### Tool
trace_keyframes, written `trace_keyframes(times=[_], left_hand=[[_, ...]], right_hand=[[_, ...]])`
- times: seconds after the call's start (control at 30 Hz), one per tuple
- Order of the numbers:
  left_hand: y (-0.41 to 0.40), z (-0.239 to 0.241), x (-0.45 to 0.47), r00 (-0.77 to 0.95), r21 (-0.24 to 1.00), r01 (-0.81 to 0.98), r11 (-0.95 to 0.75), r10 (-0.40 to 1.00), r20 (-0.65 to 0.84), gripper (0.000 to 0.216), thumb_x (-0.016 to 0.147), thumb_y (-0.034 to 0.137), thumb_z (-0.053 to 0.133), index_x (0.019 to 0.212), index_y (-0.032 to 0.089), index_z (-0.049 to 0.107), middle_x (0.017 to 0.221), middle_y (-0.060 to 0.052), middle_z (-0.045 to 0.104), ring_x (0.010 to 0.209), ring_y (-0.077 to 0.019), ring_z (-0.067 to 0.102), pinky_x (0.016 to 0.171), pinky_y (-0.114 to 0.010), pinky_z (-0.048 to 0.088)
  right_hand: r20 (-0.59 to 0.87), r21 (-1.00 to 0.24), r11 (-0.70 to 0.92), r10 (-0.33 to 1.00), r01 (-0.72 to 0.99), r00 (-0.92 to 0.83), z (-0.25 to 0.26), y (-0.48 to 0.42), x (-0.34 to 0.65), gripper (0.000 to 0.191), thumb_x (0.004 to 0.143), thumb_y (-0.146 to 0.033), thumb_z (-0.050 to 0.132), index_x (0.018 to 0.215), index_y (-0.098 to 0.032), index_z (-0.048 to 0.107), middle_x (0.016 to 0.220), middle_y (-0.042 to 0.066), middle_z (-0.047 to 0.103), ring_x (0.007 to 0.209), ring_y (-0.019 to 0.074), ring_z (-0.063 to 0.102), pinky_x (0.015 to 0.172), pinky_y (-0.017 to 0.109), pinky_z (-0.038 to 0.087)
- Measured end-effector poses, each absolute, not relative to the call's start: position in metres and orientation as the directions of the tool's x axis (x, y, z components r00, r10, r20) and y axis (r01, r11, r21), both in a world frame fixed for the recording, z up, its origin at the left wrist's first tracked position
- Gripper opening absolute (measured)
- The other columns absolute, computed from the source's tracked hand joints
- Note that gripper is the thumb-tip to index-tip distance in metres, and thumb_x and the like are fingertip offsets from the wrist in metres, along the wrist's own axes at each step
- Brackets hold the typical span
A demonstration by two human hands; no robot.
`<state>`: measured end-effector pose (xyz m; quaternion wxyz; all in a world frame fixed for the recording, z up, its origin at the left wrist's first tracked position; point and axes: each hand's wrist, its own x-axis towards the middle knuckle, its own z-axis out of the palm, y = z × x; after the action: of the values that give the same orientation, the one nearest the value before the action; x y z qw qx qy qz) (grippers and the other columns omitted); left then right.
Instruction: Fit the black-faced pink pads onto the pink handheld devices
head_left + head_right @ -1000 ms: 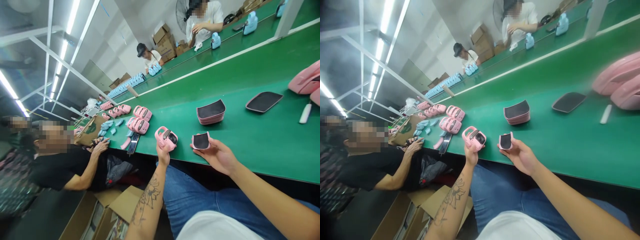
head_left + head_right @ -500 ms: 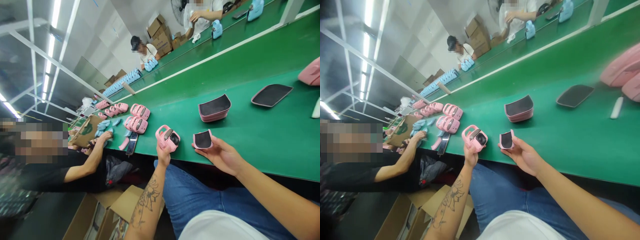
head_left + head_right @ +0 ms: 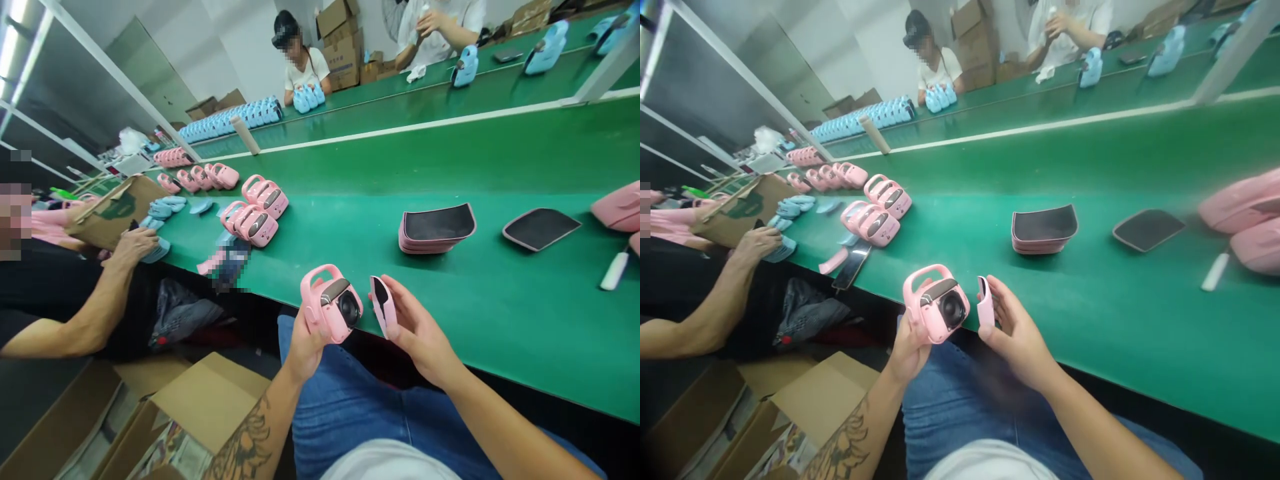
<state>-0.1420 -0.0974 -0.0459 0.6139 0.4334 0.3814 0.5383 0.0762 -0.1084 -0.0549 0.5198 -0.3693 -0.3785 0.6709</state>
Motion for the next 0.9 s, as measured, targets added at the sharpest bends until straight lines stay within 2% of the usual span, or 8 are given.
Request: trace_keyframes(times=[0.07, 0.17, 0.33, 0.5, 0.77, 0.9], left_hand=[[-0.107, -0.045, -0.138, 0.128, 0.950, -0.310, 0.034, 0.992, 0.006, 0.093, 0.075, 0.051, 0.090, 0.154, 0.026, 0.048, 0.153, -0.016, 0.057, 0.138, -0.0395, 0.059, 0.119, -0.053, 0.047], [-0.116, -0.042, -0.134, 0.118, 0.961, -0.276, 0.022, 0.993, 0.011, 0.095, 0.072, 0.049, 0.092, 0.153, 0.025, 0.050, 0.149, -0.017, 0.060, 0.134, -0.0411, 0.061, 0.116, -0.053, 0.049], [-0.123, -0.037, -0.134, 0.139, 0.954, -0.295, 0.048, 0.990, -0.007, 0.098, 0.072, 0.050, 0.091, 0.155, 0.025, 0.045, 0.151, -0.018, 0.058, 0.135, -0.0436, 0.059, 0.115, -0.059, 0.049], [-0.122, -0.030, -0.135, 0.192, 0.965, -0.256, 0.059, 0.981, -0.009, 0.098, 0.075, 0.049, 0.089, 0.156, 0.025, 0.041, 0.152, -0.017, 0.055, 0.136, -0.0413, 0.058, 0.116, -0.057, 0.048], [-0.124, -0.031, -0.135, 0.250, 0.946, -0.310, 0.100, 0.968, -0.020, 0.096, 0.078, 0.046, 0.087, 0.158, 0.031, 0.036, 0.156, -0.014, 0.051, 0.142, -0.0397, 0.054, 0.120, -0.058, 0.042], [-0.123, -0.029, -0.133, 0.256, 0.950, -0.290, 0.117, 0.966, -0.041, 0.099, 0.077, 0.051, 0.088, 0.158, 0.028, 0.036, 0.155, -0.016, 0.051, 0.143, -0.0409, 0.052, 0.119, -0.058, 0.043]], right_hand=[[-0.105, -0.932, -0.169, 0.973, -0.320, -0.205, -0.050, -0.110, 0.071, 0.095, 0.078, -0.059, 0.085, 0.157, -0.032, 0.040, 0.169, 0.012, 0.040, 0.154, 0.0337, 0.041, 0.127, 0.053, 0.033], [-0.125, -0.967, -0.177, 0.958, -0.185, -0.258, -0.045, -0.115, 0.063, 0.099, 0.078, -0.056, 0.085, 0.159, -0.029, 0.036, 0.166, 0.015, 0.042, 0.151, 0.0357, 0.044, 0.125, 0.056, 0.035], [-0.116, -0.993, -0.115, 0.960, 0.021, -0.254, -0.049, -0.123, 0.051, 0.092, 0.078, -0.054, 0.084, 0.156, -0.031, 0.041, 0.165, 0.012, 0.041, 0.149, 0.0380, 0.045, 0.124, 0.058, 0.038], [-0.071, -0.997, -0.061, 0.965, 0.044, -0.253, -0.057, -0.124, 0.046, 0.087, 0.081, -0.049, 0.082, 0.156, -0.035, 0.041, 0.165, 0.009, 0.042, 0.148, 0.0371, 0.046, 0.122, 0.055, 0.043], [-0.104, -0.992, -0.087, 0.975, 0.092, -0.199, -0.046, -0.124, 0.044, 0.091, 0.071, -0.057, 0.087, 0.150, -0.032, 0.048, 0.159, 0.011, 0.048, 0.143, 0.0415, 0.050, 0.121, 0.060, 0.042], [-0.103, -0.989, -0.081, 0.979, 0.123, -0.179, -0.048, -0.123, 0.043, 0.094, 0.067, -0.054, 0.089, 0.149, -0.032, 0.048, 0.157, 0.012, 0.050, 0.143, 0.0425, 0.049, 0.120, 0.061, 0.041]])
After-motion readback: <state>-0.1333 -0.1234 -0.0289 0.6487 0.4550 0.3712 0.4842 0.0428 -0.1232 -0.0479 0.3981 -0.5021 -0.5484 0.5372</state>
